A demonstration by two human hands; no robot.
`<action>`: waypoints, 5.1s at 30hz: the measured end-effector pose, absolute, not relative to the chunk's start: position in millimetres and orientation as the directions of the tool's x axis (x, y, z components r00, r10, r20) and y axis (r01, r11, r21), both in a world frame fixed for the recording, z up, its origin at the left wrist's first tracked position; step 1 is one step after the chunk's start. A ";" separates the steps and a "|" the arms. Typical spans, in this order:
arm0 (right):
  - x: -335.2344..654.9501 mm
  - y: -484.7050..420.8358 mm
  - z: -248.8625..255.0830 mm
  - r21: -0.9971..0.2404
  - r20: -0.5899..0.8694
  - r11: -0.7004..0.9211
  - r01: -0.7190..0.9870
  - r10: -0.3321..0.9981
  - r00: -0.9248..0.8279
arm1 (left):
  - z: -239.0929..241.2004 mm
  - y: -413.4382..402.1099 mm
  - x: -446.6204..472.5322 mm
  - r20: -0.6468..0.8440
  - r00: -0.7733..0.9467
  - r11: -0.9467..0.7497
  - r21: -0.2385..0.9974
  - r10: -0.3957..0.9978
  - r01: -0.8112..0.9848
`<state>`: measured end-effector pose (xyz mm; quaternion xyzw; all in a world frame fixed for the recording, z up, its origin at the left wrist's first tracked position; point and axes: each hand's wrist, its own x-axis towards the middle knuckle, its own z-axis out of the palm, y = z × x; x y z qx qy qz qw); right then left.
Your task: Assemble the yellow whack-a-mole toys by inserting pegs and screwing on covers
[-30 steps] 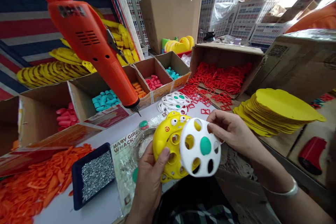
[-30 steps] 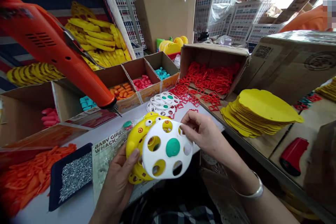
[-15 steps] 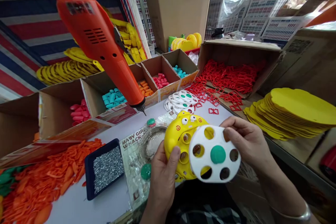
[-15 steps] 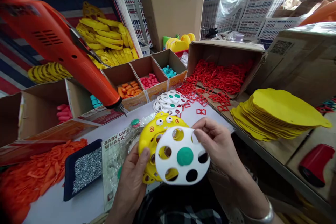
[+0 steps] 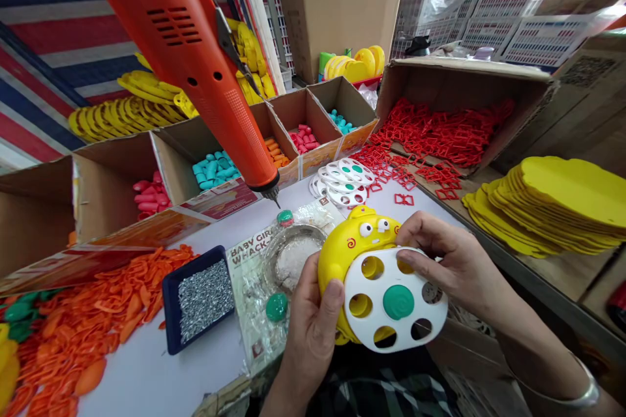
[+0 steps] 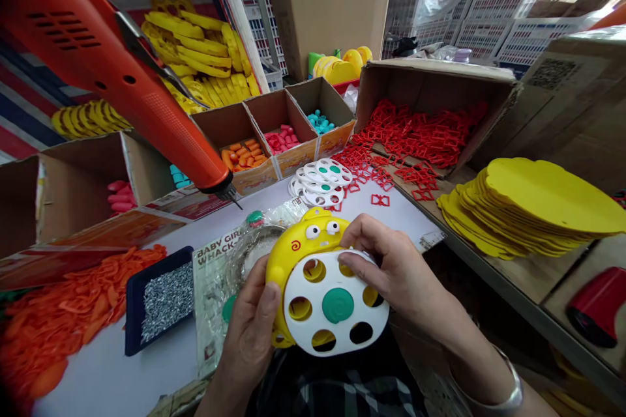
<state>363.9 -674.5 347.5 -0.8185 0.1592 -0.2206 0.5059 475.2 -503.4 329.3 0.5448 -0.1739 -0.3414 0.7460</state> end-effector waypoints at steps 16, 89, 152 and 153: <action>344.2 -670.6 356.1 -0.636 0.641 -0.769 -0.058 -0.569 0.516 | 320.9 -515.1 486.2 -0.255 0.721 0.212 0.846 -0.644 0.489; 394.4 -668.4 329.0 -0.912 0.380 -0.092 0.400 -0.555 0.740 | 342.5 -493.9 484.6 0.028 0.894 0.137 0.990 -0.448 0.038; 365.8 -640.1 312.1 -0.638 0.616 -0.757 0.141 -0.392 0.683 | 336.7 -513.2 488.4 -0.044 0.699 0.229 0.929 -0.713 0.292; 366.4 -636.0 313.3 -0.523 0.623 -0.838 0.156 -0.251 0.741 | 335.8 -510.4 486.3 -0.078 0.694 0.228 0.913 -0.716 0.337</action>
